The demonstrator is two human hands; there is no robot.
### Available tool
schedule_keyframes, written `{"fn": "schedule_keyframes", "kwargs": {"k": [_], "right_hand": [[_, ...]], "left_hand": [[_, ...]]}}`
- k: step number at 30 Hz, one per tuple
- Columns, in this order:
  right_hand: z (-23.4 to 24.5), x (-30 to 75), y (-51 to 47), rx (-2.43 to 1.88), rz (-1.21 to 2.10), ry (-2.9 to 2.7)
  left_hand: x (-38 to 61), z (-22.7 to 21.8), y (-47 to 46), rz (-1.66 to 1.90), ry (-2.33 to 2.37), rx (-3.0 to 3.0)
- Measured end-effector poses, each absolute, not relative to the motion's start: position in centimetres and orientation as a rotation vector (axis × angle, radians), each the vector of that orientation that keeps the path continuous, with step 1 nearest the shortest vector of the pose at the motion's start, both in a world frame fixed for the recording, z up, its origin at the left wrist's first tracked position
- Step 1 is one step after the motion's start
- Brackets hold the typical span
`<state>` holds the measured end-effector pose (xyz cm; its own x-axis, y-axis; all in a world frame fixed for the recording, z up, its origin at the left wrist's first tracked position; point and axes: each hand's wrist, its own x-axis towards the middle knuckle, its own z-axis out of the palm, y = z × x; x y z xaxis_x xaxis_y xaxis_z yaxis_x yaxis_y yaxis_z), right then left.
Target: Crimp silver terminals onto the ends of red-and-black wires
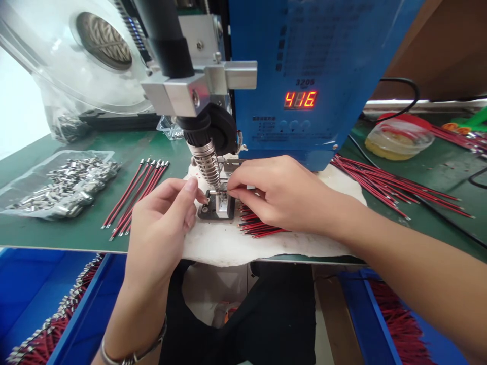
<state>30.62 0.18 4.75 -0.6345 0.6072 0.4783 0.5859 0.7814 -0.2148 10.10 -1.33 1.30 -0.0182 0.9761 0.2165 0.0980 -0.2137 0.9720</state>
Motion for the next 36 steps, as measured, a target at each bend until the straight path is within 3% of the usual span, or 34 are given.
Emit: {"fn": "schedule_keyframes", "kwargs": {"k": [29,36], "right_hand": [[4.72,30.66,0.14,-0.882,0.008,-2.412],[4.97,30.29,-0.61,-0.830,-0.119,-2.305]], "left_hand": [[10.08,1.28,-1.43,1.348,1.188,1.432],[10.23,1.60,-2.23,1.520,1.211,1.335]]}}
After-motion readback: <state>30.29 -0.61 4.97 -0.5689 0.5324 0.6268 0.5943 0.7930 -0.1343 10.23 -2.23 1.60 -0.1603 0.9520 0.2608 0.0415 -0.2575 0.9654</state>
